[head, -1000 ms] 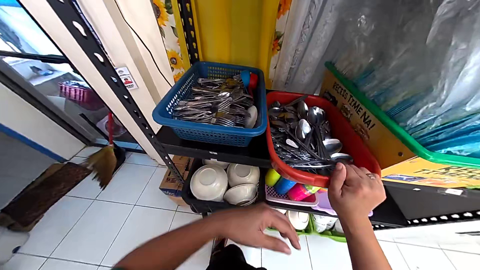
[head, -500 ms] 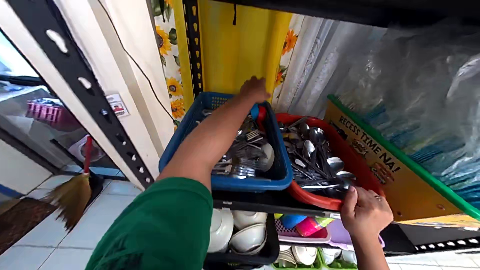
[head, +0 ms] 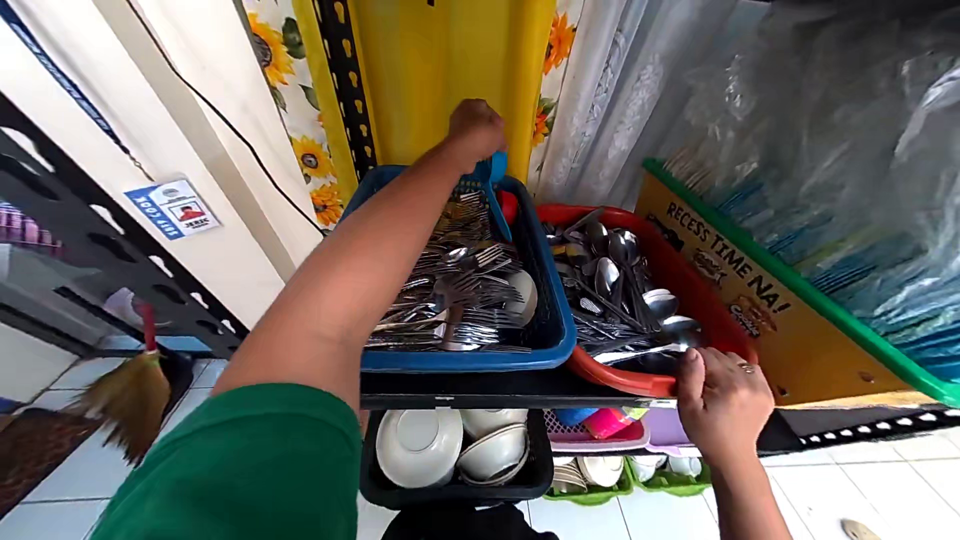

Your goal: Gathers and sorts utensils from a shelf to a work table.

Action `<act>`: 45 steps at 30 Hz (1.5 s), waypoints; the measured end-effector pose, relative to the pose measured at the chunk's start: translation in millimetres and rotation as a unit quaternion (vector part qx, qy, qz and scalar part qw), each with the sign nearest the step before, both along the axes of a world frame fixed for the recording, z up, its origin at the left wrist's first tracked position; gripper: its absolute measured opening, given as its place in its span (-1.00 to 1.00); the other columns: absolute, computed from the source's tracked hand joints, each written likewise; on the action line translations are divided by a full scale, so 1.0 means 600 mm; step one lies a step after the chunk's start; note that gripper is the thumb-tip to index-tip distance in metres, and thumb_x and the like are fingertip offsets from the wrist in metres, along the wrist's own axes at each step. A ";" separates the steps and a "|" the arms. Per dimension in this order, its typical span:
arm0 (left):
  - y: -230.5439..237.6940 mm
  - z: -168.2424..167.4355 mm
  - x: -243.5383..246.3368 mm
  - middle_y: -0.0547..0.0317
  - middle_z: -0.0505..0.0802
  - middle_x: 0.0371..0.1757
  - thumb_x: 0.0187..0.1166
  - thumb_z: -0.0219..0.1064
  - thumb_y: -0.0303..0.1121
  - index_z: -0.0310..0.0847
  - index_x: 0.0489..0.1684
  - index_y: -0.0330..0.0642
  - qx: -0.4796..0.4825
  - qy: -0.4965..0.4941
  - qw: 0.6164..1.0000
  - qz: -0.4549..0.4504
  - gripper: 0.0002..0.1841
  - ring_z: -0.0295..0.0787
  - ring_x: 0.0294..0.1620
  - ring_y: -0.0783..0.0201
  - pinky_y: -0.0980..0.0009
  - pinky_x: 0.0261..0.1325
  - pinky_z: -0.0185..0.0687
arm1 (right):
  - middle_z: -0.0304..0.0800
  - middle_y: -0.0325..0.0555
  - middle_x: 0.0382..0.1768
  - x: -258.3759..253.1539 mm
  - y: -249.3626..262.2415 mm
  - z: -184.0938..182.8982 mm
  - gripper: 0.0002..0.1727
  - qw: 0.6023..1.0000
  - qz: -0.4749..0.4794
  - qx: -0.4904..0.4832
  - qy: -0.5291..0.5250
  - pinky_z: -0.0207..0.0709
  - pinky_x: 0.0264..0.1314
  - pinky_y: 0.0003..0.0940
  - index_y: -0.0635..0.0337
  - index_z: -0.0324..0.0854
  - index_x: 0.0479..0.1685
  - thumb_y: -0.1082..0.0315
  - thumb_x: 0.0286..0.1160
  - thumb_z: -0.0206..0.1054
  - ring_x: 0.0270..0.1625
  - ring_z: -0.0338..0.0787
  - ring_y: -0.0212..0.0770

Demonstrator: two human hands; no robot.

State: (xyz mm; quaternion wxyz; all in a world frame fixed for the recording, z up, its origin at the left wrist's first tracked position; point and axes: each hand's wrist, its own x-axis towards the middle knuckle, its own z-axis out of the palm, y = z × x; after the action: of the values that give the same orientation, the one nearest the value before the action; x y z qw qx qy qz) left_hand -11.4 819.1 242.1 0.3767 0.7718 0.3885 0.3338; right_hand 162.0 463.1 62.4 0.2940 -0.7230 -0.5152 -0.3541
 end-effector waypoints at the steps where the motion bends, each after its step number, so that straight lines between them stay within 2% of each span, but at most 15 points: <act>1: -0.006 0.008 -0.008 -0.21 0.69 0.22 0.41 0.41 -0.66 0.50 0.37 -0.40 -0.014 -0.046 0.999 -0.012 -0.51 0.74 0.12 0.06 0.17 0.18 0.72 | 0.67 0.21 -0.63 -0.001 -0.002 0.002 -0.28 1.000 0.001 -0.007 0.008 0.44 -0.19 0.13 0.36 0.57 -0.74 0.11 0.80 -0.20 -0.41 0.74 0.22; 4: -0.036 0.029 -0.023 -0.12 0.69 0.17 0.45 0.30 -0.67 0.46 0.40 -0.38 -0.069 -0.175 0.982 -0.022 -0.53 0.73 0.04 0.16 0.26 0.11 0.72 | 0.68 0.10 -0.60 -0.004 -0.009 0.018 -0.38 0.994 0.032 -0.030 0.102 0.43 -0.24 0.14 0.31 0.65 -0.61 0.03 0.71 0.00 -0.42 0.72 0.13; 6: -0.078 0.044 -0.020 -0.09 0.68 0.18 0.44 0.27 -0.65 0.40 0.43 -0.37 -0.097 -0.235 0.966 -0.048 -0.50 0.72 0.03 0.18 0.26 0.09 0.73 | 0.86 0.00 -0.25 -0.008 -0.010 0.057 -0.48 0.966 0.093 -0.054 0.236 0.66 -0.06 0.07 0.27 0.75 -0.06 -0.08 0.59 0.22 -0.15 0.84 -0.06; 9: -0.192 0.046 0.018 -0.06 0.69 0.07 0.48 0.36 -0.63 0.46 0.34 -0.42 -0.084 -0.249 0.955 -0.140 -0.57 0.72 0.02 0.20 0.24 0.12 0.73 | 0.76 -0.02 0.34 -0.032 0.015 0.123 -0.20 0.892 0.229 -0.060 0.385 0.66 0.33 -0.26 0.27 0.40 0.62 -0.19 0.61 0.21 0.30 0.77 -0.29; 11: -0.262 0.033 0.054 -0.01 0.70 -0.03 0.46 0.42 -0.66 0.52 0.15 -0.43 -0.067 -0.250 0.941 -0.217 -0.67 0.72 -0.07 0.25 0.29 0.05 0.76 | 0.73 -0.09 0.38 -0.055 0.045 0.155 -0.19 0.854 0.273 -0.065 0.438 0.70 0.29 -0.31 0.18 0.25 0.74 -0.14 0.61 0.21 0.28 0.79 -0.33; 13: -0.298 0.013 0.084 0.04 0.71 -0.08 0.44 0.45 -0.67 0.57 0.03 -0.43 -0.053 -0.228 0.925 -0.298 -0.74 0.70 -0.14 0.34 0.40 -0.01 0.72 | 0.85 -0.20 -0.07 -0.061 0.069 0.156 -0.50 0.849 0.276 -0.043 0.448 0.77 -0.06 -0.40 0.22 0.42 0.50 0.10 0.76 0.11 -0.14 0.86 -0.39; 15: -0.290 0.000 0.100 0.00 0.74 0.03 0.53 0.44 -0.56 0.60 0.11 -0.42 -0.018 -0.170 0.925 -0.339 -0.74 0.76 -0.07 0.32 0.39 0.05 0.76 | 0.62 -0.31 -0.52 -0.046 0.074 0.139 -0.61 0.904 0.187 -0.030 0.383 0.58 -0.42 -0.40 0.23 0.60 0.16 0.16 0.89 -0.07 -0.53 0.62 -0.41; 18: -0.205 -0.015 0.097 -0.19 0.71 0.37 0.69 0.35 -0.28 0.58 0.33 -0.39 0.096 -0.049 0.972 -0.211 -0.61 0.73 0.31 0.05 0.11 0.37 0.66 | 0.72 0.19 -0.41 -0.017 0.056 0.114 -0.57 0.951 0.018 -0.089 0.295 0.58 -0.18 0.29 0.33 0.57 0.21 0.17 0.91 -0.10 -0.30 0.79 0.24; 22: -0.076 -0.086 0.072 -0.56 0.52 0.52 0.69 0.34 -0.17 0.29 0.59 -0.55 0.097 0.139 0.985 0.027 -0.33 0.43 0.59 -0.42 -0.31 0.59 0.34 | 0.77 0.19 -0.42 -0.020 0.053 0.095 -0.58 0.963 -0.026 -0.112 0.245 0.62 -0.21 0.24 0.35 0.54 0.20 0.16 0.88 -0.06 -0.28 0.85 0.27; 26: -0.045 -0.120 0.074 -0.57 0.60 0.43 0.67 0.32 -0.34 0.23 0.63 -0.50 0.041 0.281 0.958 0.037 -0.38 0.51 0.51 -0.48 -0.43 0.47 0.38 | 0.73 0.05 -0.47 -0.013 0.058 0.094 -0.59 0.961 0.006 -0.106 0.256 0.61 -0.30 0.12 0.28 0.57 0.20 0.10 0.85 0.02 -0.38 0.80 0.11; 29: -0.047 -0.102 0.061 -0.51 0.65 0.38 0.70 0.27 -0.37 0.45 0.48 -0.50 0.055 0.178 0.981 0.052 -0.54 0.55 0.49 -0.40 -0.33 0.50 0.41 | 0.61 -0.10 -0.54 -0.004 0.056 0.092 -0.50 0.950 0.033 -0.098 0.294 0.50 -0.35 0.06 0.18 0.57 0.07 -0.13 0.76 0.08 -0.44 0.68 -0.04; 34: -0.076 -0.030 0.035 -0.22 0.73 0.32 0.72 0.26 -0.43 0.12 0.71 -0.35 -0.004 -0.177 0.984 0.011 -0.40 0.80 0.19 0.11 0.20 0.26 0.74 | 0.48 -0.18 -0.57 0.012 0.053 0.082 -0.54 0.943 0.098 -0.062 0.311 0.47 -0.39 -0.10 0.25 0.56 0.05 0.03 0.87 -0.08 -0.53 0.55 -0.21; 38: -0.186 -0.022 0.025 -0.17 0.81 0.21 0.68 0.31 -0.47 0.02 0.81 -0.25 -0.042 -0.164 0.981 -0.099 -0.29 0.86 0.04 0.15 0.21 0.12 0.79 | 0.51 -0.20 -0.55 0.027 0.099 0.130 -0.55 0.902 0.169 -0.082 0.388 0.52 -0.46 -0.29 0.29 0.62 0.15 0.18 0.91 -0.14 -0.59 0.52 -0.32; 42: -0.253 -0.017 0.022 -0.11 0.87 0.01 0.64 0.37 -0.51 0.08 0.79 -0.29 -0.020 -0.185 0.969 -0.160 -0.28 0.86 -0.13 0.28 0.35 0.03 0.79 | 0.64 -0.18 -0.38 -0.026 0.192 0.214 -0.35 0.864 0.232 -0.121 0.430 0.55 -0.33 -0.23 0.19 0.64 0.11 -0.11 0.92 -0.27 -0.47 0.59 -0.32; 45: -0.237 0.004 0.002 -0.02 0.87 -0.11 0.63 0.35 -0.53 0.19 0.71 -0.34 0.026 -0.227 0.965 -0.132 -0.36 0.80 -0.25 0.37 0.42 -0.08 0.73 | 0.57 -0.35 -0.52 -0.076 0.242 0.266 -0.39 0.799 0.309 -0.129 0.500 0.49 -0.56 -0.52 0.07 0.61 -0.01 -0.24 0.84 -0.15 -0.61 0.54 -0.48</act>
State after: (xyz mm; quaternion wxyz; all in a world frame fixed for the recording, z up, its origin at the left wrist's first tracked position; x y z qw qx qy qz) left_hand -10.2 677.1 244.6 0.4753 0.7297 0.1790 0.4577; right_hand 116.5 608.3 221.8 0.5088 -0.6335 -0.5330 0.2360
